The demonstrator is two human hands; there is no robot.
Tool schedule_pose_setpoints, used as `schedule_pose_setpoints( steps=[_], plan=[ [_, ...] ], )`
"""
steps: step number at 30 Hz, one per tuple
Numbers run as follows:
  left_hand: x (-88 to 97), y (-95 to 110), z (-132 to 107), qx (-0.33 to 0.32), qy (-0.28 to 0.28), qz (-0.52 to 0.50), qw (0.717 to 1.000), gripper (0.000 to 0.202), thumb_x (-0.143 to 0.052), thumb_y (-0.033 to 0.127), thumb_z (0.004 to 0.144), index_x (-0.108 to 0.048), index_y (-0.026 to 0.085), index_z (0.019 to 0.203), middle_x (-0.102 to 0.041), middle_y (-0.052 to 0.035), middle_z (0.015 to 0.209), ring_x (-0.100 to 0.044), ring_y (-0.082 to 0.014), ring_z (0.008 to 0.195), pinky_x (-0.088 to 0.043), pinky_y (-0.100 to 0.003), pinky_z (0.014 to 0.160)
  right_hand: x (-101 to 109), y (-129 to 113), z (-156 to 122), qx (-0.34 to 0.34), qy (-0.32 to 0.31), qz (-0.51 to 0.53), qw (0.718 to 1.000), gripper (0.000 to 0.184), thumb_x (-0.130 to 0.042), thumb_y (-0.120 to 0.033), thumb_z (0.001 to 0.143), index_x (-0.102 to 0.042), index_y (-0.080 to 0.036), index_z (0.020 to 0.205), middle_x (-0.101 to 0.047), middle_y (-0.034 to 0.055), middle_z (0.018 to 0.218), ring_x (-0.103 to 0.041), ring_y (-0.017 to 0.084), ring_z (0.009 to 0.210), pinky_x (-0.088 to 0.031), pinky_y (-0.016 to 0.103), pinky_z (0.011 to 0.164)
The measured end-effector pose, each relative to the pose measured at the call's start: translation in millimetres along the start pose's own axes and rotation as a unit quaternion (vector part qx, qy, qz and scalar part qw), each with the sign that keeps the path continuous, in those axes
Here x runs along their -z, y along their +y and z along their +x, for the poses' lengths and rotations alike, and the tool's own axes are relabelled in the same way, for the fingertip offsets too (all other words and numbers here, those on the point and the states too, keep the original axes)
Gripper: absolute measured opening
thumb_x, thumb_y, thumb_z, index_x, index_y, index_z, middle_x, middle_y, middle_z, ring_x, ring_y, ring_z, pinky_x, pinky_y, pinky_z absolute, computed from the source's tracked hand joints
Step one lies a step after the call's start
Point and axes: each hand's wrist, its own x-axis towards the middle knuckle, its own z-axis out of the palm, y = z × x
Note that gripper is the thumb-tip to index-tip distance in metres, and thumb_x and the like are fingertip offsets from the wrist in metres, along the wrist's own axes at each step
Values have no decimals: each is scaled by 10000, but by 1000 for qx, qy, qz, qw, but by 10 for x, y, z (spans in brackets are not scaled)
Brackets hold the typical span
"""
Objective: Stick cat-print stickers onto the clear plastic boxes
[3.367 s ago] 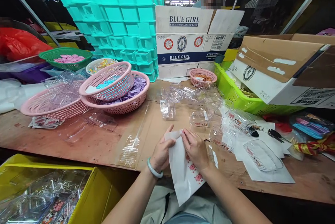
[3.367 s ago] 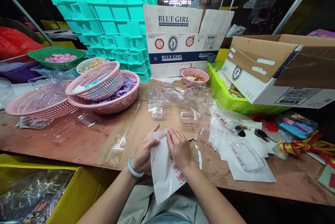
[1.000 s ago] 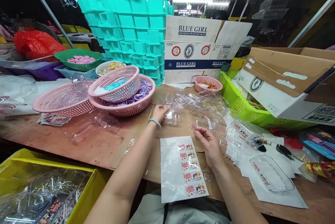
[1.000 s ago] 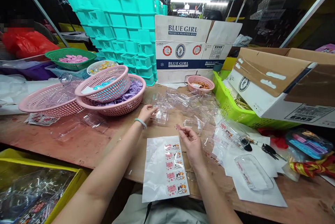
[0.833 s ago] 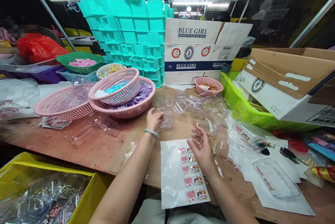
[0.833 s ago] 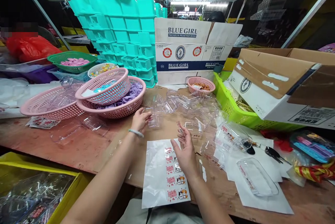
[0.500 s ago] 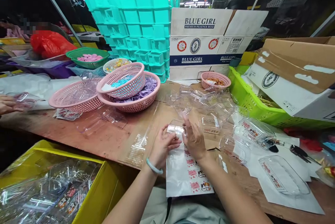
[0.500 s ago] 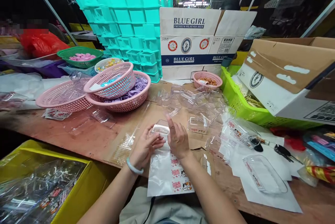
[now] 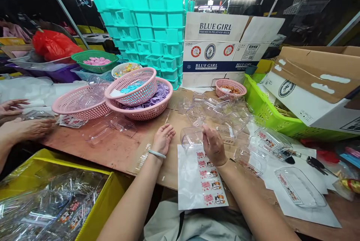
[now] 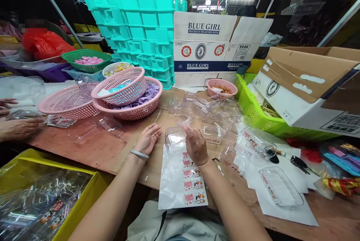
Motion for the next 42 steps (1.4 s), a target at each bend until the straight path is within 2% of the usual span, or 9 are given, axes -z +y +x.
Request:
schedule_pose_setpoints(
  steps=[3, 8, 11, 16, 21, 26, 30, 36, 42],
  plan=[
    [23, 73, -106, 77, -85, 22, 993, 439, -692, 459, 738, -580, 138, 1015, -679, -143, 917, -672, -199, 797, -529, -331, 739, -65, 37, 97, 36, -11, 30, 999, 650, -376, -43, 891, -228, -308, 1465, -663, 69, 962, -611, 225, 938, -526, 404, 810],
    [-24, 49, -325, 143, -178, 55, 972, 438, -739, 315, 726, -581, 180, 1112, -677, -114, 999, -675, -187, 803, -532, -319, 738, -184, -88, 299, 44, 11, 76, 996, 679, -389, -48, 895, -175, -318, 1480, -654, 70, 1033, -611, 211, 972, -526, 391, 844],
    [40, 83, -268, 132, -105, -18, 985, 303, -695, 259, 753, -626, 129, 1017, -681, -129, 912, -671, -204, 766, -549, -352, 722, -272, -155, 377, -1, 26, 118, 993, 654, -376, -60, 895, -203, -313, 1472, -653, 64, 1033, -626, 195, 939, -522, 380, 859],
    [354, 387, -102, -12, 73, -77, 994, 108, -597, 229, 808, -587, 202, 912, -654, -28, 776, -657, -144, 741, -550, -325, 776, -606, -49, 412, -114, 7, 76, 991, 620, -335, -50, 871, -262, -244, 1456, -644, 76, 947, -621, 203, 892, -512, 384, 856],
    [464, 497, -467, -28, -23, -96, 995, 293, -595, 298, 799, -582, 217, 1080, -663, -75, 969, -664, -249, 940, -513, -465, 870, -784, 93, 414, -96, -52, 85, 990, 669, -339, -25, 821, -269, -228, 1454, -617, 104, 1060, -600, 218, 968, -510, 391, 850],
    [297, 64, -920, 53, -112, -23, 992, 397, -684, 252, 757, -595, 210, 1142, -618, -97, 1157, -637, -240, 1012, -475, -380, 938, -162, 104, 360, -148, -76, 109, 980, 704, -588, -213, 789, -305, -273, 1431, -436, 101, 1302, -449, 243, 1212, -381, 455, 1041],
    [89, -372, -946, 117, -142, 19, 983, 383, -712, 311, 757, -613, 215, 1114, -618, -80, 1120, -634, -168, 934, -467, -297, 891, 469, 13, 262, -300, 1, 178, 937, 259, -659, -397, 783, -650, -228, 979, -505, 80, 1154, -493, 241, 1138, -400, 418, 997],
    [-41, -603, -849, 121, -177, 28, 976, 397, -624, 457, 816, -604, 217, 1131, -593, -79, 1147, -598, -147, 958, -434, -285, 897, 823, -341, -7, -417, -218, 384, 794, 286, -592, -458, 834, -621, -174, 821, -546, -5, 684, -501, 119, 610, -424, 245, 571],
    [-6, -574, -849, 130, -202, 57, 969, 404, -584, 436, 854, -571, 219, 1195, -606, -55, 1073, -572, -113, 902, -424, -274, 875, 892, -411, -3, -368, -329, 320, 809, 322, -511, -458, 887, -627, -170, 801, -544, -2, 709, -466, 120, 658, -379, 234, 600]
  ],
)
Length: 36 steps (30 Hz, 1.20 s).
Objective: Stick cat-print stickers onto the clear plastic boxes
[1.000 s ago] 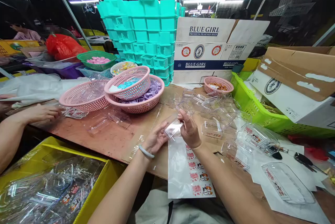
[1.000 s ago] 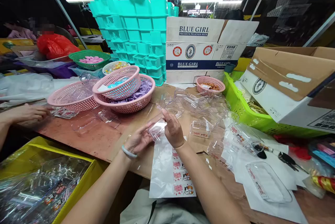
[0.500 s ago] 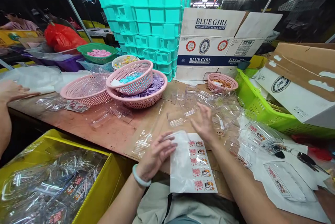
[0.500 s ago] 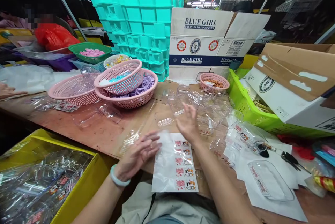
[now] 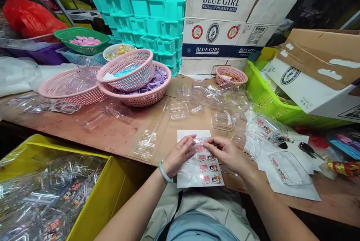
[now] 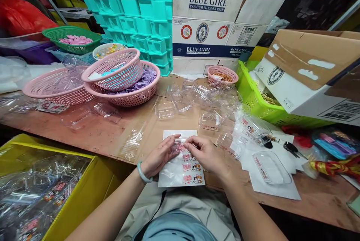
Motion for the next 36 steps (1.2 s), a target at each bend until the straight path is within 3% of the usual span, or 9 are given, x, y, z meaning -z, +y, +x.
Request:
schedule_pose_setpoints(
  steps=[7, 27, 30, 33, 35, 36],
  plan=[
    [-18, 26, -21, 12, -2, 7, 1000, 409, -582, 430, 857, -580, 208, 1199, -615, -48, 1020, -566, -99, 862, -423, -258, 859, 47, 17, 71, -10, -44, -52, 998, 298, -499, -436, 893, -630, -180, 812, -568, -15, 730, -485, 120, 674, -380, 232, 621],
    [-28, 52, -28, 21, 5, 20, 1000, 479, -630, 482, 797, -588, 214, 1192, -618, -55, 1053, -568, -119, 875, -423, -280, 861, -22, -38, 110, 13, -22, -140, 990, 281, -477, -384, 899, -640, -181, 792, -625, -5, 711, -525, 124, 636, -385, 229, 596],
    [-31, 41, -38, 6, -10, 34, 999, 524, -706, 392, 752, -559, 216, 1223, -610, -61, 1107, -563, -137, 952, -408, -282, 899, -92, -98, 69, 12, 8, -188, 982, 259, -480, -360, 890, -626, -191, 758, -615, -6, 666, -535, 132, 612, -382, 236, 588],
    [-44, 33, -50, -8, -10, 49, 999, 628, -768, 278, 681, -523, 202, 1254, -620, -68, 1092, -568, -156, 975, -403, -287, 915, -146, -82, 2, 6, 78, -240, 968, 218, -515, -376, 867, -616, -208, 773, -620, 4, 668, -564, 153, 616, -399, 256, 605],
    [-49, 20, -48, -8, 6, 56, 998, 633, -752, 269, 688, -508, 193, 1267, -627, -72, 1061, -581, -164, 947, -414, -299, 902, -144, -9, -40, -16, 151, -250, 956, 254, -549, -435, 843, -606, -212, 950, -607, 5, 674, -565, 170, 606, -417, 275, 601],
    [-50, 10, -45, -9, 11, 60, 998, 625, -738, 270, 701, -501, 190, 1274, -628, -75, 1059, -584, -169, 948, -418, -306, 901, -137, 39, -56, -27, 192, -242, 951, 365, -563, -468, 828, -564, -208, 1083, -602, 7, 699, -563, 175, 606, -430, 285, 600]
  ],
)
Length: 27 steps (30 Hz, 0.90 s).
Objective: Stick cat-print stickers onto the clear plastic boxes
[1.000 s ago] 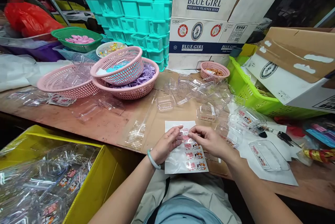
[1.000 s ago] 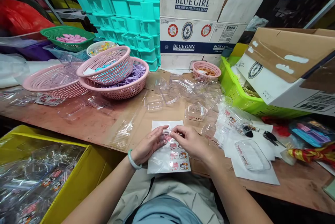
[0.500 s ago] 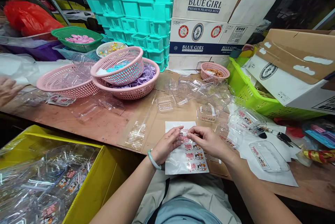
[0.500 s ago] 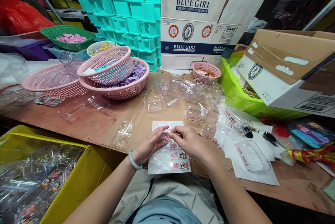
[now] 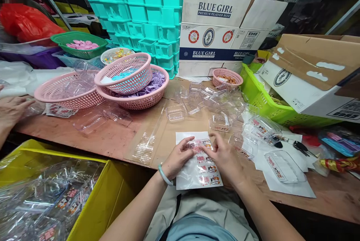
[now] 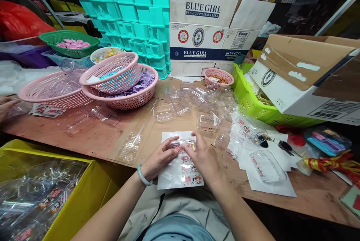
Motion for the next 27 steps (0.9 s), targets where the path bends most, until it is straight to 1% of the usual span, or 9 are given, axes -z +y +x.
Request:
schedule_pose_setpoints(
  steps=[4, 7, 10, 12, 15, 18, 20, 23, 27],
  plan=[
    [-19, -51, 2, -19, -12, 11, 1000, 607, -704, 268, 736, -481, 190, 1296, -632, -95, 1094, -589, -202, 999, -425, -326, 907, -75, 146, -56, -59, 74, 81, 992, 844, -648, -551, 734, -257, -218, 1403, -600, 93, 1038, -608, 216, 825, -506, 335, 688],
    [-31, -42, -42, -46, -50, 19, 998, 584, -694, 251, 750, -490, 199, 1295, -621, -108, 1164, -577, -229, 1057, -418, -345, 931, -82, 174, -108, -66, -51, 194, 977, 775, -646, -530, 753, -306, -251, 1391, -546, 117, 1244, -580, 241, 1063, -503, 375, 847],
    [12, 42, -115, -59, -105, 29, 992, 579, -706, 226, 733, -513, 201, 1279, -575, -116, 1256, -521, -263, 1166, -388, -361, 986, 49, 205, -98, -24, -211, 295, 931, 589, -600, -454, 823, -396, -266, 1342, -556, 81, 1268, -571, 213, 1116, -478, 371, 930],
    [84, 113, -160, -70, -88, 42, 993, 581, -697, 246, 741, -498, 220, 1286, -524, -107, 1311, -478, -268, 1217, -379, -362, 999, 147, 209, -1, 14, -247, 279, 928, 582, -642, -397, 800, -426, -268, 1325, -562, 70, 1254, -578, 208, 1098, -475, 373, 942],
    [241, 169, -224, -163, 131, 112, 971, 498, -637, 328, 798, -468, 256, 1260, -483, -77, 1298, -456, -226, 1204, -372, -335, 987, 78, 79, 304, 74, -160, 195, 965, 553, -667, -320, 770, -458, -261, 1279, -522, 77, 1259, -555, 214, 1113, -445, 391, 974],
    [390, 110, -311, -287, 379, 207, 855, 378, -591, 370, 824, -466, 243, 1158, -467, -57, 1176, -459, -193, 1098, -382, -300, 921, -357, -250, 682, 202, -100, 150, 963, 534, -662, -283, 769, -441, -241, 1253, -492, 88, 1251, -503, 217, 1162, -411, 389, 1003],
    [451, 29, -373, -323, 442, 241, 801, 320, -575, 361, 826, -451, 235, 1093, -440, -52, 1120, -458, -192, 1036, -393, -297, 868, -724, -496, 877, 291, -111, 130, 941, 530, -689, -244, 742, -457, -206, 1216, -525, 98, 1191, -506, 222, 1131, -419, 383, 986],
    [479, -64, -403, -290, 420, 291, 809, 235, -534, 335, 844, -455, 234, 1041, -458, -53, 1074, -474, -202, 989, -391, -321, 861, -1056, -691, 1017, 342, -119, 115, 925, 499, -732, -174, 685, -513, -181, 1134, -543, 114, 1180, -487, 248, 1145, -386, 410, 1012],
    [413, -43, -193, -223, 271, 385, 854, 380, -627, 356, 776, -518, 230, 1117, -530, -95, 1147, -463, -269, 1110, -320, -394, 989, -868, -425, 963, 280, -56, 158, 945, 365, -638, -272, 807, -511, -217, 1145, -521, 103, 1223, -461, 229, 1182, -372, 418, 1022]
  ],
)
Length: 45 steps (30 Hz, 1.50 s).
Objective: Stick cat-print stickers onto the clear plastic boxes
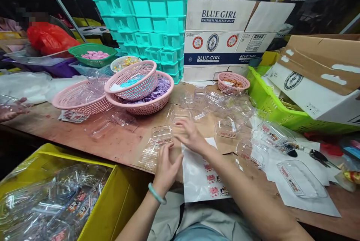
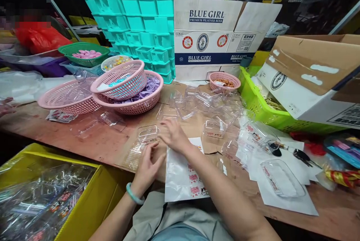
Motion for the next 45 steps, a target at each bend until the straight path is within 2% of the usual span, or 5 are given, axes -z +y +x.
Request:
schedule_pose_setpoints(
  steps=[7, 12, 19, 33, 45],
  plan=[
    [-425, 167, 427, 62, -78, -59, 993, 690, -740, 219, 614, -501, 211, 1260, -637, -100, 1080, -515, -312, 1117, -290, -448, 1013, 575, 189, -890, -221, 198, 9, 955, 247, -489, -328, 886, -519, -207, 1099, -542, 81, 1100, -544, 207, 1039, -461, 408, 923],
    [-457, 242, 300, 199, -179, -355, 896, 381, -724, 323, 677, -613, 155, 1001, -702, -71, 886, -648, -207, 752, -489, -321, 719, 435, 30, -1233, -197, 175, -51, 963, 234, -480, -323, 906, -523, -247, 1122, -520, 83, 1180, -481, 230, 1172, -387, 437, 1026],
    [-414, 339, 138, 303, -227, -467, 799, 254, -705, 307, 725, -634, 130, 892, -715, -83, 823, -666, -201, 712, -515, -302, 677, 363, -43, -1291, -144, 103, -124, 976, 427, -649, -443, 800, -540, -232, 1155, -487, 116, 1282, -403, 298, 1257, -355, 501, 1042],
    [-336, 436, 180, 228, -255, -403, 849, 169, -662, 297, 745, -608, 193, 867, -672, 6, 785, -603, -156, 691, -448, -261, 665, 764, -100, -1116, -110, -15, -34, 993, 235, -556, -318, 884, -632, -274, 1102, -620, 59, 1113, -540, 219, 1110, -436, 379, 965],
    [-313, 495, 261, 285, -213, -388, 850, 237, -739, 304, 615, -591, 157, 727, -616, 21, 646, -549, -124, 586, -424, -253, 610, 703, -110, -1126, -30, 79, -71, 994, 131, -558, -267, 886, -669, -270, 956, -670, 36, 918, -610, 196, 921, -347, 477, 1036]
  ],
)
